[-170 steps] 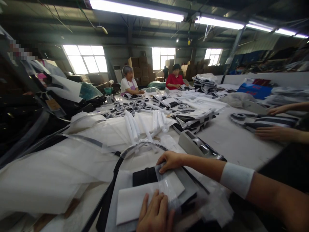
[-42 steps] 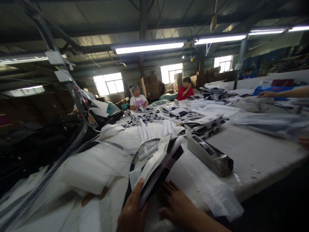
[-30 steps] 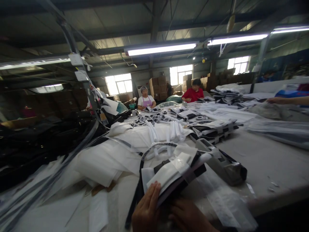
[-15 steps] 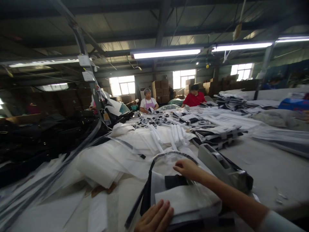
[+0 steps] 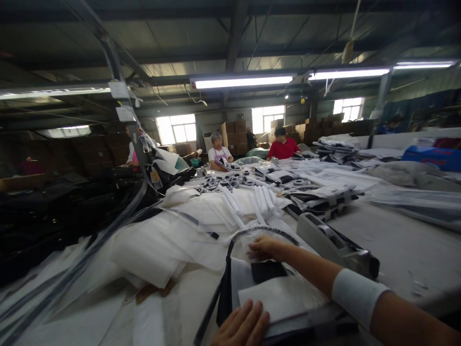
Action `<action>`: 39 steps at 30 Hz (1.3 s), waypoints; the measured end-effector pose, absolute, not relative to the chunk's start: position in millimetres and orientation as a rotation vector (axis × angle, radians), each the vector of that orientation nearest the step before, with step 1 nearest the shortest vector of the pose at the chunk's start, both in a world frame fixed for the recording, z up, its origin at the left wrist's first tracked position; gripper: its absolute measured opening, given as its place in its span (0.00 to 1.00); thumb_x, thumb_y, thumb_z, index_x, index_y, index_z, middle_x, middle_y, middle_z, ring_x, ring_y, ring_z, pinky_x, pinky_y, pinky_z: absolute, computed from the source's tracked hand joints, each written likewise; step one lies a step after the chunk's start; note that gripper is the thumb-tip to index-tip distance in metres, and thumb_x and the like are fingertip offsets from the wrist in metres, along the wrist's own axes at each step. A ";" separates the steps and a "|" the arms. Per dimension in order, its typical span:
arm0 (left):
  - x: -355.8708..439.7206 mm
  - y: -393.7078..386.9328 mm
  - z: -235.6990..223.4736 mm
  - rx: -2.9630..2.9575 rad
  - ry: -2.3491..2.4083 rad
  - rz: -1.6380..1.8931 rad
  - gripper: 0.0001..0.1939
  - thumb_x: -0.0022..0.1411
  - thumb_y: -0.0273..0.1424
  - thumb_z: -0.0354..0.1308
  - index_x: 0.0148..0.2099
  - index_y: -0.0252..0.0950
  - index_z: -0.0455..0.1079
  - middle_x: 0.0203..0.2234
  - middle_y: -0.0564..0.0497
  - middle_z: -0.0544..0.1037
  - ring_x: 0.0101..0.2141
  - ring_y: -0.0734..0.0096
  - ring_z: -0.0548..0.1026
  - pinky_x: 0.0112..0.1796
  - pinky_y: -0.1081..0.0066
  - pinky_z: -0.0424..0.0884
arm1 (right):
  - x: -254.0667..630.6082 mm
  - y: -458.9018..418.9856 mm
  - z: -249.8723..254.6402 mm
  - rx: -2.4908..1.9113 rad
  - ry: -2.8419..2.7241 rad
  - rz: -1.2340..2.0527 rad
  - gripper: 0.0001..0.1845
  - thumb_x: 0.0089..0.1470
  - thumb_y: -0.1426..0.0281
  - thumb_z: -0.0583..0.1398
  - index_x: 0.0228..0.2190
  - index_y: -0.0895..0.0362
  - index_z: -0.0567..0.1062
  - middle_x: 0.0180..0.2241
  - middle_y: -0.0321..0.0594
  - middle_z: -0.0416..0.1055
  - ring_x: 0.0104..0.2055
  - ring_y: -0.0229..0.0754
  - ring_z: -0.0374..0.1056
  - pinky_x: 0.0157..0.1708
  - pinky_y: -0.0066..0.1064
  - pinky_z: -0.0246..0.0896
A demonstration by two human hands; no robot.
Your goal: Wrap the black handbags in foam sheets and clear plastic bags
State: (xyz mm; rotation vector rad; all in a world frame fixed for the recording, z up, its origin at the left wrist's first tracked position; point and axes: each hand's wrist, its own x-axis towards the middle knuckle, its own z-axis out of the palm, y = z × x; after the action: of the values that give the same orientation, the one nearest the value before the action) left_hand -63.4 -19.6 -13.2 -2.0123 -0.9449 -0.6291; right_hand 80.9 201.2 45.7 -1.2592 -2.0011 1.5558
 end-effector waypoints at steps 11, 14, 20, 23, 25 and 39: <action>-68.5 -12.6 -0.7 -2.078 -0.942 -0.634 0.24 0.72 0.20 0.38 0.58 0.39 0.70 0.52 0.55 0.77 0.50 0.70 0.77 0.47 0.73 0.76 | 70.6 198.6 100.9 -0.964 -1.803 1.546 0.13 0.56 0.63 0.66 0.37 0.62 0.79 0.33 0.41 0.80 0.34 0.38 0.75 0.38 0.31 0.71; -66.5 -15.4 -2.3 -2.100 -0.982 -0.617 0.23 0.72 0.21 0.39 0.61 0.38 0.67 0.54 0.55 0.75 0.52 0.69 0.75 0.48 0.73 0.75 | 70.4 187.4 111.5 -0.857 -1.870 1.467 0.19 0.49 0.57 0.68 0.33 0.62 0.82 0.32 0.42 0.81 0.34 0.40 0.75 0.40 0.31 0.69; -56.1 -19.6 -4.5 -2.107 -1.059 -0.583 0.23 0.72 0.20 0.40 0.62 0.38 0.65 0.55 0.54 0.74 0.52 0.68 0.75 0.47 0.73 0.76 | 92.4 138.8 122.1 -0.731 -2.048 1.309 0.14 0.49 0.59 0.67 0.30 0.58 0.84 0.30 0.37 0.81 0.36 0.45 0.75 0.42 0.33 0.66; -50.0 -19.6 -2.2 -2.073 -1.075 -0.664 0.24 0.72 0.19 0.38 0.59 0.39 0.69 0.53 0.56 0.77 0.50 0.70 0.77 0.47 0.74 0.76 | 110.5 107.3 116.3 -0.715 -2.173 1.132 0.09 0.55 0.64 0.64 0.30 0.56 0.84 0.29 0.35 0.81 0.34 0.44 0.74 0.37 0.29 0.66; -47.3 -19.7 -1.4 -2.058 -1.094 -0.707 0.24 0.72 0.19 0.38 0.58 0.39 0.70 0.52 0.55 0.78 0.50 0.69 0.77 0.47 0.73 0.76 | 121.2 89.3 106.0 -0.681 -2.245 0.976 0.11 0.58 0.67 0.62 0.27 0.56 0.83 0.26 0.35 0.79 0.30 0.41 0.73 0.33 0.27 0.65; -39.3 -23.4 0.7 -2.097 -1.198 -0.839 0.18 0.73 0.25 0.42 0.52 0.33 0.73 0.47 0.49 0.81 0.48 0.66 0.79 0.46 0.70 0.78 | 159.1 70.3 49.4 -0.249 -2.396 0.755 0.16 0.63 0.75 0.54 0.47 0.52 0.78 0.46 0.42 0.79 0.51 0.42 0.73 0.59 0.37 0.62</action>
State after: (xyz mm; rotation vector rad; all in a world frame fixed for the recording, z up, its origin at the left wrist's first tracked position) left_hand -39.3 -23.4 0.7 -2.0968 -1.1983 -0.8394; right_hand 159.1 70.3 49.4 -0.2487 -2.3961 0.7547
